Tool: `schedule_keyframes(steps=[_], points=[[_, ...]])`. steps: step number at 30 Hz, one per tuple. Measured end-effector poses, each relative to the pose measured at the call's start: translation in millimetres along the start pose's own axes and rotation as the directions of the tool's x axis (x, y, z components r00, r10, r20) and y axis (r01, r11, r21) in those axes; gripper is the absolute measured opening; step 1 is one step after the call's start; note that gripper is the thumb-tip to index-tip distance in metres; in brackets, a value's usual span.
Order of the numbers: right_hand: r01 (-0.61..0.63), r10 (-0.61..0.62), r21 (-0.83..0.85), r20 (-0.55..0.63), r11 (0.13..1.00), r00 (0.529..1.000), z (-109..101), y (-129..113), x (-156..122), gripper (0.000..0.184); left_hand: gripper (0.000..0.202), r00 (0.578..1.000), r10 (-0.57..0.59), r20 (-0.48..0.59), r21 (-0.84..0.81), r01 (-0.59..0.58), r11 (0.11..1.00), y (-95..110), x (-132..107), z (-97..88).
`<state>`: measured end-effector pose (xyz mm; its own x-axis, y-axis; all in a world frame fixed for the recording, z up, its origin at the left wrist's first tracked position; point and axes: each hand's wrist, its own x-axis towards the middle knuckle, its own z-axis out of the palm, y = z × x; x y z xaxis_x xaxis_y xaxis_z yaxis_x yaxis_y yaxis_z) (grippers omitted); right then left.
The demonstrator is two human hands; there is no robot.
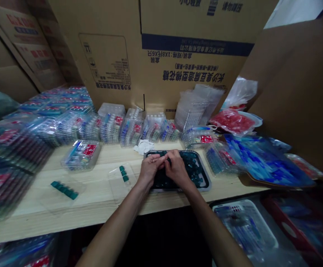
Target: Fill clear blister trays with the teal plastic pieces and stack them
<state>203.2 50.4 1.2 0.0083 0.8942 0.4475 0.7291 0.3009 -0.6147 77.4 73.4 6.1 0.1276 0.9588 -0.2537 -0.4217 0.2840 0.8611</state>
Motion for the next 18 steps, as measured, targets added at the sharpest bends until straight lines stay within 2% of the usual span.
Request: schedule_keyframes(steps=[2, 4, 6, 8, 11, 13, 14, 16, 18], points=[[-0.011, 0.006, 0.166, 0.032, 0.986, 0.999, 2, 3, 1, 0.016, 0.029, 1.0, 0.015, -0.019, -0.005, -0.015, 1.0, -1, 2, -4.1], [-0.084, 0.076, 0.322, 0.039, 0.943, 0.996, 3, 8, 3, 0.025, 0.028, 1.0, 0.023, -0.017, 0.02, -0.023, 1.0, -1, 5, -8.7], [-0.143, 0.133, 0.387, 0.054, 0.911, 0.99, 2, 11, 7, 0.04, 0.027, 0.999, 0.044, 0.01, 0.081, -0.044, 0.996, 0, 5, -12.5], [-0.109, 0.075, 0.361, 0.108, 0.926, 0.991, -1, 11, 10, 0.049, 0.026, 0.992, 0.103, 0.073, 0.187, -0.115, 0.976, 1, 4, -14.5], [-0.024, -0.024, 0.266, 0.176, 0.964, 0.984, -4, 4, 12, 0.037, 0.026, 0.947, 0.248, 0.206, 0.436, -0.316, 0.843, 2, -1, -13.2], [-0.039, 0.01, 0.2, 0.144, 0.979, 0.99, -4, -3, 12, 0.03, 0.028, 0.918, 0.319, 0.236, 0.573, -0.397, 0.717, 3, -4, -10.0], [-0.062, 0.04, 0.182, 0.12, 0.981, 0.992, -3, -6, 11, 0.029, 0.028, 0.913, 0.336, 0.229, 0.606, -0.404, 0.685, 3, -6, -8.0], [-0.121, 0.107, 0.212, 0.077, 0.97, 0.991, 0, -10, 9, 0.025, 0.028, 0.922, 0.345, 0.176, 0.581, -0.38, 0.719, 2, -6, -4.6], [-0.228, 0.217, 0.382, 0.071, 0.896, 0.974, 4, -10, 8, 0.02, 0.027, 0.944, 0.321, 0.074, 0.462, -0.318, 0.828, 2, -5, -3.7]])
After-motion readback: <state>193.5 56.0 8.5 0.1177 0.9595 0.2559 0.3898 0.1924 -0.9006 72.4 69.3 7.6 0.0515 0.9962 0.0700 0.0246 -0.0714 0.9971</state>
